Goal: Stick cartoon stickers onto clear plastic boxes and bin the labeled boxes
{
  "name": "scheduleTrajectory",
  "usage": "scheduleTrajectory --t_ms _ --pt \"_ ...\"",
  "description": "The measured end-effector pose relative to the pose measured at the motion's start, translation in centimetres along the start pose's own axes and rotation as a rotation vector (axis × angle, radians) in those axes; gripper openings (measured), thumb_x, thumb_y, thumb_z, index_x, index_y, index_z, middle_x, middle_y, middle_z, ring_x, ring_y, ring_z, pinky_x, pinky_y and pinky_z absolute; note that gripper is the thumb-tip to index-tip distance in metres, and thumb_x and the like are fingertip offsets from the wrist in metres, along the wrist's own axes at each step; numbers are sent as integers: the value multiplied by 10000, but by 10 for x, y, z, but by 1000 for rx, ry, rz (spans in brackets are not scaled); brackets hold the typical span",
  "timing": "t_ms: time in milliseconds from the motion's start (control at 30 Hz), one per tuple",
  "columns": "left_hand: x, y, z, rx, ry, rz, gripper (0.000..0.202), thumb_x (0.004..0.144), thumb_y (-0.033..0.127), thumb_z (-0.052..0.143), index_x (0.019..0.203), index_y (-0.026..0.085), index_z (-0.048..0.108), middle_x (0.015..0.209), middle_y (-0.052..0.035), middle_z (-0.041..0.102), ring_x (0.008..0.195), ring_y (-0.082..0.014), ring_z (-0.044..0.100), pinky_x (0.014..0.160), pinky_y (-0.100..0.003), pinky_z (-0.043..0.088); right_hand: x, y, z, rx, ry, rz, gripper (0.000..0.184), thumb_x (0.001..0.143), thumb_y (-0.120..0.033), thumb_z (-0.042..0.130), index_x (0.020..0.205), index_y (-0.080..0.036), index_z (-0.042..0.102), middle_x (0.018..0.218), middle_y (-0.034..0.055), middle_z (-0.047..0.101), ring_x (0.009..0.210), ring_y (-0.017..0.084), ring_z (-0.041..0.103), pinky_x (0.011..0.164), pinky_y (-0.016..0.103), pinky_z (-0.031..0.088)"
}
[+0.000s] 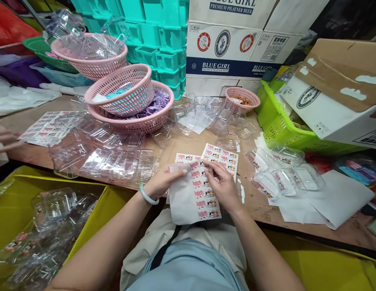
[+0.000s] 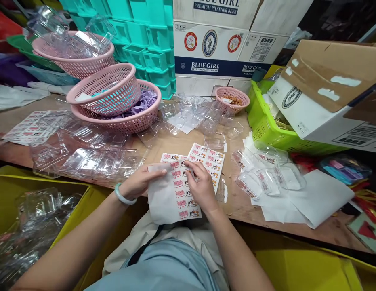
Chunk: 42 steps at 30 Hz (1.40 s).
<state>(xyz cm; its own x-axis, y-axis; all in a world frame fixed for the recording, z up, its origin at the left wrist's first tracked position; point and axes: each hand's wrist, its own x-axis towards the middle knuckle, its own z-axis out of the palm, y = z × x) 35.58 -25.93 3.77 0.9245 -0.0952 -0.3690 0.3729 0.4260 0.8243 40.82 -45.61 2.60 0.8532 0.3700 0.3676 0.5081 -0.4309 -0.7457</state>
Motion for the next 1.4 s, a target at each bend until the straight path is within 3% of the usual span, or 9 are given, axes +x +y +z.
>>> scheduleTrajectory --t_ms 167,433,633,800,900,1000,1167,1300,1400 --pt "3 -10 11 -172 -16 -17 327 744 283 729 1034 131 732 987 -121 736 867 -239 685 815 -346 519 -7 -8 6 -316 157 -134 348 850 -377 652 1169 -236 654 1330 115 531 1266 294 433 1086 518 344" --pt "4 -18 26 -274 17 74 175 693 239 720 828 139 771 971 -96 746 1103 -285 615 1013 -383 431 -15 -8 23 -103 147 -58 312 899 -366 602 1171 -224 661 1121 79 694 1139 237 558 1016 453 438" --pt "9 -20 30 -241 4 35 237 682 270 735 866 122 763 953 -100 744 984 -263 652 944 -367 468 -18 -2 18 145 168 115 277 944 -315 504 1111 -219 704 1163 68 697 1147 220 605 1109 472 363" --pt "20 -15 9 53 216 -4 252 710 318 675 848 110 710 963 -146 712 971 -322 638 915 -467 473 -2 24 -3 599 569 459 384 885 -415 544 1093 -126 689 1127 124 704 1085 251 650 1014 457 477" --pt "18 -10 4 481 482 380 349 749 283 658 1073 153 667 1301 -138 573 1262 -330 472 1105 -471 318 4 31 -21 559 754 418 376 895 -398 535 1111 -122 671 1177 138 680 1114 257 637 1024 464 471" --pt "8 -11 25 674 501 704 362 799 304 658 1146 203 642 1435 -93 451 1376 -280 337 1176 -397 199 -1 22 -25 127 627 121 303 926 -295 520 1166 -172 658 1318 120 601 1268 257 526 1114 496 368" --pt "16 -24 69 41 -36 236 304 829 459 632 945 184 692 1093 -91 650 1072 -235 579 954 -373 445 -14 5 -1 -354 228 -268 366 884 -215 561 1247 -228 604 1317 98 605 1379 286 389 1157 583 228" --pt "33 -24 70 -176 67 128 274 690 396 787 798 167 685 930 -40 644 899 -153 577 839 -287 468 -14 6 -3 -59 131 23 585 782 -415 702 1301 -205 533 1377 134 537 1349 306 415 1116 546 323" --pt "40 -19 63 -74 8 109 324 683 415 790 864 157 717 1006 -69 661 929 -164 581 852 -293 460 -1 18 -23 312 22 336 397 772 -482 688 1044 -195 664 1117 99 682 1046 262 637 917 412 516"
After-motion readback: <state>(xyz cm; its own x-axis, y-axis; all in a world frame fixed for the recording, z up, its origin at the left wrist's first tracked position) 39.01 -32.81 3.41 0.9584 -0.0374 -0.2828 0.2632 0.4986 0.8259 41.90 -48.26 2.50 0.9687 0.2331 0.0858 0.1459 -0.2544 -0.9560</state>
